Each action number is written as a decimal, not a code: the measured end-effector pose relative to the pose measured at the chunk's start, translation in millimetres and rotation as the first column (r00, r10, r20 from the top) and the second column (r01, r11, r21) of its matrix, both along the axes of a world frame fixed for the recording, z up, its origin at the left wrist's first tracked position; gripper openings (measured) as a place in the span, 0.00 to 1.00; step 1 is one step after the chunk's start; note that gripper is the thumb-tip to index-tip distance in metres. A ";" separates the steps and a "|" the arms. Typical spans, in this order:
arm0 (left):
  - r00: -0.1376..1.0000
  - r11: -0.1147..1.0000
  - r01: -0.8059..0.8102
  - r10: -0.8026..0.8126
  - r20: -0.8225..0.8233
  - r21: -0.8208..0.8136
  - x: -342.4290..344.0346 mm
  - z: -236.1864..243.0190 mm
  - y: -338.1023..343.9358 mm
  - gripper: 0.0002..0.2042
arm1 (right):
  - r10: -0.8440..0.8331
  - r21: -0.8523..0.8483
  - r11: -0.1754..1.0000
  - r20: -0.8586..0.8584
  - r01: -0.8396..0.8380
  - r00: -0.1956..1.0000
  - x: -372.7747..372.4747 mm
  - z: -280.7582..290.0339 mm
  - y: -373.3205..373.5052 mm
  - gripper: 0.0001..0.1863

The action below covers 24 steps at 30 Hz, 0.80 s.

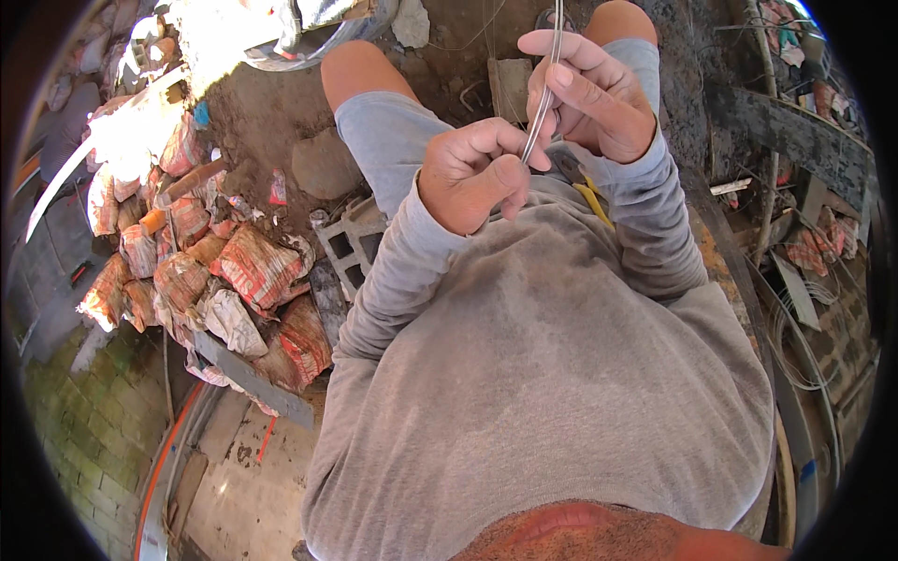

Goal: The person sits on the ground and repeatedly cuts short lengths of thin metal wire using yellow-handled pliers. The person pulls wire from a coil, measures a segment by hand, and cuts it, repeating this process throughout the clip.

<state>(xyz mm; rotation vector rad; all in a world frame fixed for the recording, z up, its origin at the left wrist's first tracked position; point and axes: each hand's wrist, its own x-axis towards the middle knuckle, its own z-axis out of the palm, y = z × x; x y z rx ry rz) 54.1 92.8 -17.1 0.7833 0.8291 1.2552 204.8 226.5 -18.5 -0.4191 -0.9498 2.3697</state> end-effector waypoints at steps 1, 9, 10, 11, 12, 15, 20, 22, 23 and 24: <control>0.999 1.000 -0.017 0.017 -0.042 -0.021 -1.4 1.1 -1.0 0.14 | 0.013 -0.008 1.000 0.013 -0.013 1.000 0.6 1.2 -0.3 0.18; 0.599 0.970 -0.133 0.240 -0.764 0.201 -3.4 23.1 -13.7 0.06 | -0.017 -0.002 1.000 0.279 0.018 0.960 -1.5 10.1 -13.1 0.18; 0.524 0.966 -0.122 0.258 -0.812 0.228 -4.7 22.6 -14.2 0.06 | -0.044 0.030 0.999 0.357 0.036 0.933 -2.1 13.3 -14.7 0.19; 0.477 0.969 -0.092 0.245 -0.844 0.230 -7.1 24.6 -13.7 0.05 | -0.076 0.043 0.997 0.417 0.064 0.906 -1.4 14.2 -16.6 0.20; 0.447 0.970 -0.048 0.236 -0.863 0.240 -9.4 22.2 -15.6 0.05 | -0.092 0.036 0.996 0.446 0.085 0.890 -1.5 12.8 -18.6 0.20; 0.351 0.968 0.060 0.209 -0.913 0.245 -13.0 16.7 -19.9 0.04 | -0.153 0.009 0.985 0.515 0.174 0.844 -1.5 8.6 -21.5 0.19; 0.359 0.933 0.193 0.221 -0.907 0.304 -8.5 16.2 -19.4 0.06 | -0.338 0.061 0.937 0.410 0.344 0.847 9.7 -8.5 -26.7 0.17; 0.387 0.912 0.245 0.218 -0.896 0.328 -5.1 16.5 -21.5 0.07 | -0.441 0.106 0.894 0.365 0.435 0.820 15.1 -11.8 -23.2 0.15; 0.382 0.908 0.253 0.223 -0.897 0.334 -4.0 15.1 -22.1 0.07 | -0.427 0.101 0.900 0.400 0.424 0.811 21.1 -15.4 -19.4 0.11; 0.376 0.902 0.264 0.231 -0.897 0.343 -3.8 11.4 -21.9 0.07 | -0.401 0.133 0.914 0.419 0.382 0.814 26.5 -18.0 -15.9 0.10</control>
